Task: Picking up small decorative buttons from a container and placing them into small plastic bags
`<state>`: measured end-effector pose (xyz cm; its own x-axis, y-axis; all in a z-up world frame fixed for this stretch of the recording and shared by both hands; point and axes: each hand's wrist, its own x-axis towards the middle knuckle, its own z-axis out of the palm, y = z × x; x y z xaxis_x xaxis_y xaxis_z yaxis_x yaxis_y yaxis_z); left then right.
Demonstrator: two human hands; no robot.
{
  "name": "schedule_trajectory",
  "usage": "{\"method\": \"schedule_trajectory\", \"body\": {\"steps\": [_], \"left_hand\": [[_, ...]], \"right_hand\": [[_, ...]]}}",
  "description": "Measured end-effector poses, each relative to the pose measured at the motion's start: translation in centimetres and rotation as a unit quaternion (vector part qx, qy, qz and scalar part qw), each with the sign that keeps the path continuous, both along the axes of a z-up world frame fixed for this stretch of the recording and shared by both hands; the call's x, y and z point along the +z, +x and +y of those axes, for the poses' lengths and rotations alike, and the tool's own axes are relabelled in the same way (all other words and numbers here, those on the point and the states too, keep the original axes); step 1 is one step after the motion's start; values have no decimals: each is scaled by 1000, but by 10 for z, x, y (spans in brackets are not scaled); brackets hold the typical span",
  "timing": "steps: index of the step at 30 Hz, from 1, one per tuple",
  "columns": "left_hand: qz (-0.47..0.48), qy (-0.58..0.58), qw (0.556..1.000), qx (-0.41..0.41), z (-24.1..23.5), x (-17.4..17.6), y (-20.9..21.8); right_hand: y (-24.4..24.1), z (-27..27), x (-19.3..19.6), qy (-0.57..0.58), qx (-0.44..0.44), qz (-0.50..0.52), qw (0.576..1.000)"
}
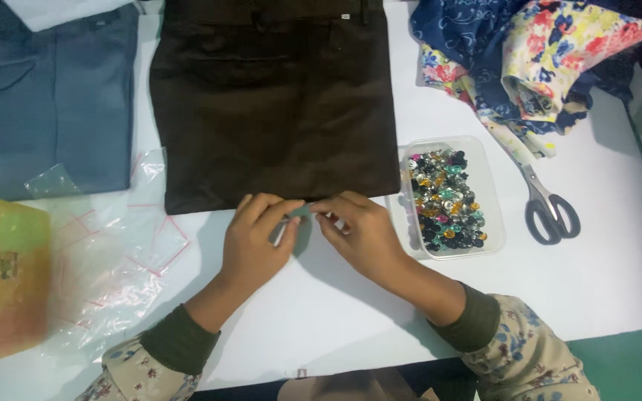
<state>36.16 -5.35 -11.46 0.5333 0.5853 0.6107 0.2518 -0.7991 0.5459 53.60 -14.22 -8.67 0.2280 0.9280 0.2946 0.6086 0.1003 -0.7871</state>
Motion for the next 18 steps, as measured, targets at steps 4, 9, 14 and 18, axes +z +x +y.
{"method": "schedule_trajectory", "body": {"steps": [4,9,14,18], "left_hand": [[-25,14,998,-51,-17,7,31],[-61,19,991,-113,-35,14,92],[-36,24,984,-172,-43,-3,164],[36,66,988,-132,-33,-32,202]], "right_hand": [[33,-15,25,56,-21,-21,998],[105,-36,23,50,-94,-112,988],[155,-62,30,-104,-108,-167,974],[166,-68,21,-182,-112,-173,961]]}}
